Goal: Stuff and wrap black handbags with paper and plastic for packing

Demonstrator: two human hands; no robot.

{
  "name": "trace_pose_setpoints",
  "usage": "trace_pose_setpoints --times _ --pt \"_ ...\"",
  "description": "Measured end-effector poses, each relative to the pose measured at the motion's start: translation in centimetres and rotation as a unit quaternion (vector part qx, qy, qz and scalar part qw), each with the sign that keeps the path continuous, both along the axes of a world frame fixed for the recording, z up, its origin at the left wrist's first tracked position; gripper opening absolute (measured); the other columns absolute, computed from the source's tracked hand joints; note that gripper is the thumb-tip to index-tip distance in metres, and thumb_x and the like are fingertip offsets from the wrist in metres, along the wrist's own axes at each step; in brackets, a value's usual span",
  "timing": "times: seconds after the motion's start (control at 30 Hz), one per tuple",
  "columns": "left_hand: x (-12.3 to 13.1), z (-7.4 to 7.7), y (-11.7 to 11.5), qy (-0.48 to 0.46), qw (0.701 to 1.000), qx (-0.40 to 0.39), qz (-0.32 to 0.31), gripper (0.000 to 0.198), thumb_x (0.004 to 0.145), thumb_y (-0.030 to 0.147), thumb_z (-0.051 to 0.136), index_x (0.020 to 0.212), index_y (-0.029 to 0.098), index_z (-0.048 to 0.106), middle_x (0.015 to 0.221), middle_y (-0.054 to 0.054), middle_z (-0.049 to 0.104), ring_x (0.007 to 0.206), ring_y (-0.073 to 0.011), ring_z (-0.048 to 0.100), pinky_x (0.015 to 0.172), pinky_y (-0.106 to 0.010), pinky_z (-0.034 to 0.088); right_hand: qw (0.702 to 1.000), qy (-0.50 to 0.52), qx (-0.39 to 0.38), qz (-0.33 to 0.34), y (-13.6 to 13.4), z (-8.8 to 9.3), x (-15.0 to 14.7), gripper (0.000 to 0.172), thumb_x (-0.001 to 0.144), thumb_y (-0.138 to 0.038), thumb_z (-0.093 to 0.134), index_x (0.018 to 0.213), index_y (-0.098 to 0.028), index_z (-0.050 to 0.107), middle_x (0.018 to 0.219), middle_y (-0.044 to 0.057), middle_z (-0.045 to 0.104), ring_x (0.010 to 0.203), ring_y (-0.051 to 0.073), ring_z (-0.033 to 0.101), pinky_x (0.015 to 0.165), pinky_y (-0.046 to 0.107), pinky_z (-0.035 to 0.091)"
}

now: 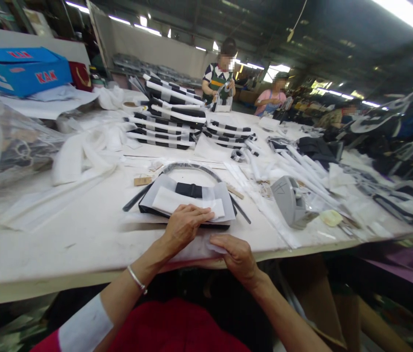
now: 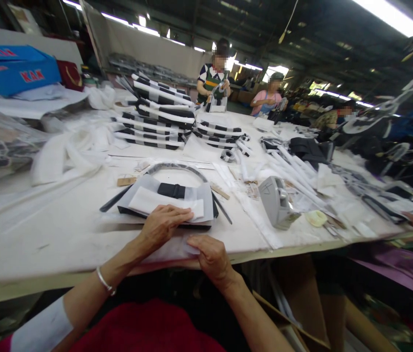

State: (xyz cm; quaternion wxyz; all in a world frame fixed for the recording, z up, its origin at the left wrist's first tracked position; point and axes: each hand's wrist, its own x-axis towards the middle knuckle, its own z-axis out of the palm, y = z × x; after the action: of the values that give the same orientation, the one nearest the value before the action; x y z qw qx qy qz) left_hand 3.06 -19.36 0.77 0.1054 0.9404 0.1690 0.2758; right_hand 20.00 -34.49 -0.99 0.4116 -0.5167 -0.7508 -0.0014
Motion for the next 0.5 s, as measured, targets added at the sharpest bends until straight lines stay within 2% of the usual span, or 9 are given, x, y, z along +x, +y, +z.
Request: trace_pose_setpoints --times 0.13,0.27,0.37,0.5 --pt "0.1 -0.2 -0.6 -0.007 1.0 0.019 0.004 0.038 0.094 0.012 0.051 0.126 0.031 0.06 0.13 0.002 0.065 0.107 -0.0166 0.061 0.088 -0.036 0.042 1.0 -0.012 0.021 -0.01 0.7 1.6 -0.9 0.054 0.07 0.003 0.04 0.11 -0.02 0.068 0.1 0.005 0.076 0.093 0.017 0.072 0.083 0.03 0.06" --pt "0.2 -0.9 -1.3 -0.026 0.999 0.044 0.01 0.031 0.095 0.017 0.054 0.123 0.029 0.062 0.126 0.0 0.067 0.107 -0.0187 0.06 0.09 -0.037 0.042 0.995 -0.079 0.051 -0.038 2.3 3.8 -0.9 0.038 0.079 0.0 0.044 0.099 -0.02 0.069 0.089 0.004 0.076 0.082 0.017 0.071 0.077 0.03 0.057" --pt "0.1 -1.3 -1.6 -0.03 0.998 0.054 0.024 0.031 0.093 0.016 0.055 0.12 0.028 0.063 0.122 -0.001 0.068 0.107 -0.0198 0.06 0.089 -0.037 0.042 0.989 -0.129 0.058 -0.048 3.6 5.2 -0.4 0.032 0.085 -0.003 0.044 0.095 -0.021 0.069 0.087 0.004 0.075 0.082 0.016 0.07 0.081 0.031 0.054" --pt "0.0 -0.9 -1.7 -0.058 0.998 0.002 0.015 0.035 0.09 0.012 0.058 0.121 0.027 0.06 0.12 0.0 0.068 0.109 -0.0186 0.06 0.093 -0.037 0.041 0.987 -0.153 0.027 -0.039 4.6 6.1 0.5 0.027 0.092 -0.008 0.044 0.095 -0.021 0.068 0.089 0.004 0.075 0.083 0.016 0.069 0.086 0.029 0.052"
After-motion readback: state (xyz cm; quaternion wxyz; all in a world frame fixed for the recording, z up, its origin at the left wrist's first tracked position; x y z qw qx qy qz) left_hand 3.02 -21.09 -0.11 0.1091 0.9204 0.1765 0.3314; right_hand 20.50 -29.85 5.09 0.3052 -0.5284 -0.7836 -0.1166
